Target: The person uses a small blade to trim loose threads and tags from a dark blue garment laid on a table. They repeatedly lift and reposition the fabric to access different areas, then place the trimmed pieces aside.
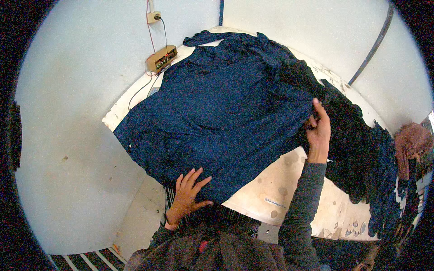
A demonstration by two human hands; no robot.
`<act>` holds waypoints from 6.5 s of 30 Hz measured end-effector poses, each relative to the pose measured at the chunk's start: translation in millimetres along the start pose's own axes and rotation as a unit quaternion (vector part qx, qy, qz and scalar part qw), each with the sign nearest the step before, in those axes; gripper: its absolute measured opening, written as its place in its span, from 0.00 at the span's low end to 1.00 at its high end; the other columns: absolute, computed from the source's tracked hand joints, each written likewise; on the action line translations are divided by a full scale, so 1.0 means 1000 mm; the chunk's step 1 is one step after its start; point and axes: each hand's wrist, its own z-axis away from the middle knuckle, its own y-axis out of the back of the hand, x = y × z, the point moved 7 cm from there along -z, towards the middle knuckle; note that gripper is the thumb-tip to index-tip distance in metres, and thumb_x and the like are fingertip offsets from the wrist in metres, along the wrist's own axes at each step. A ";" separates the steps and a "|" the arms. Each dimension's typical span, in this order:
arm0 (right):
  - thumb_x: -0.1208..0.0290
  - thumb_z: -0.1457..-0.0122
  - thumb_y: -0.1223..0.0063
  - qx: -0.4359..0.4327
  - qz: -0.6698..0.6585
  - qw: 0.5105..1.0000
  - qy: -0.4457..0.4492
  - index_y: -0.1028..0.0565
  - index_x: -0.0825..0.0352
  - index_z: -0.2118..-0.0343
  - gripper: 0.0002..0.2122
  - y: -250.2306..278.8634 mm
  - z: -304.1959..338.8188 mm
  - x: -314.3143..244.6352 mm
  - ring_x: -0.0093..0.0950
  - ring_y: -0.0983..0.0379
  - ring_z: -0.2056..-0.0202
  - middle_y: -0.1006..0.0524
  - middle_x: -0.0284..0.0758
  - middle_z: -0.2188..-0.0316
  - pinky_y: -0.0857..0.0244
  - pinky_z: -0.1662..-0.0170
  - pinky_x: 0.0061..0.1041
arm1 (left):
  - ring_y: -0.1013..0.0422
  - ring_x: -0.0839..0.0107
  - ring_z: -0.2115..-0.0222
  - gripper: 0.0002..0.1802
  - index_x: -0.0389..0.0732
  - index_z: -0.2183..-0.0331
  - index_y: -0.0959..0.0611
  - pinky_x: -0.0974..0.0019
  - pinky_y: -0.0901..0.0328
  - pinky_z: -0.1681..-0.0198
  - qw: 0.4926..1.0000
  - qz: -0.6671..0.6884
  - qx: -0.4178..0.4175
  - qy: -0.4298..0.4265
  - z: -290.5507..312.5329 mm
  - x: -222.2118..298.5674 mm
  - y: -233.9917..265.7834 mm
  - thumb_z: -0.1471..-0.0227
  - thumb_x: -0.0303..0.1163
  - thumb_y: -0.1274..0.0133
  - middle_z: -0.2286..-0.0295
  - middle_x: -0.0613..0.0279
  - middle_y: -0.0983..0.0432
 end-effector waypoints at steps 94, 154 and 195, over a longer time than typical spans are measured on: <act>0.75 0.49 0.33 -0.230 0.423 0.840 0.248 0.22 0.67 0.64 0.10 -0.130 0.234 0.076 0.34 0.22 0.73 0.19 0.38 0.70 0.32 0.69 0.29 | 0.27 0.77 0.58 0.12 0.37 0.52 0.28 0.69 0.33 0.50 0.675 0.691 0.122 0.229 -0.017 0.031 0.041 0.32 0.32 0.55 0.58 0.62 0.24; 0.68 0.47 0.34 -0.251 0.455 0.833 0.188 0.21 0.61 0.62 0.10 -0.133 0.207 0.076 0.32 0.22 0.75 0.19 0.34 0.74 0.34 0.72 0.28 | 0.29 0.83 0.71 0.08 0.34 0.63 0.13 0.77 0.37 0.67 0.799 0.546 0.114 0.225 -0.043 0.023 0.071 0.45 0.27 0.38 0.72 0.71 0.21; 0.70 0.50 0.32 -0.271 0.459 0.820 0.209 0.20 0.62 0.62 0.12 -0.129 0.217 0.075 0.30 0.23 0.76 0.19 0.32 0.72 0.35 0.73 0.26 | 0.25 0.66 0.73 0.11 0.49 0.75 0.16 0.64 0.35 0.73 0.950 0.034 0.310 -0.020 -0.030 0.049 0.101 0.67 0.25 0.33 0.70 0.66 0.20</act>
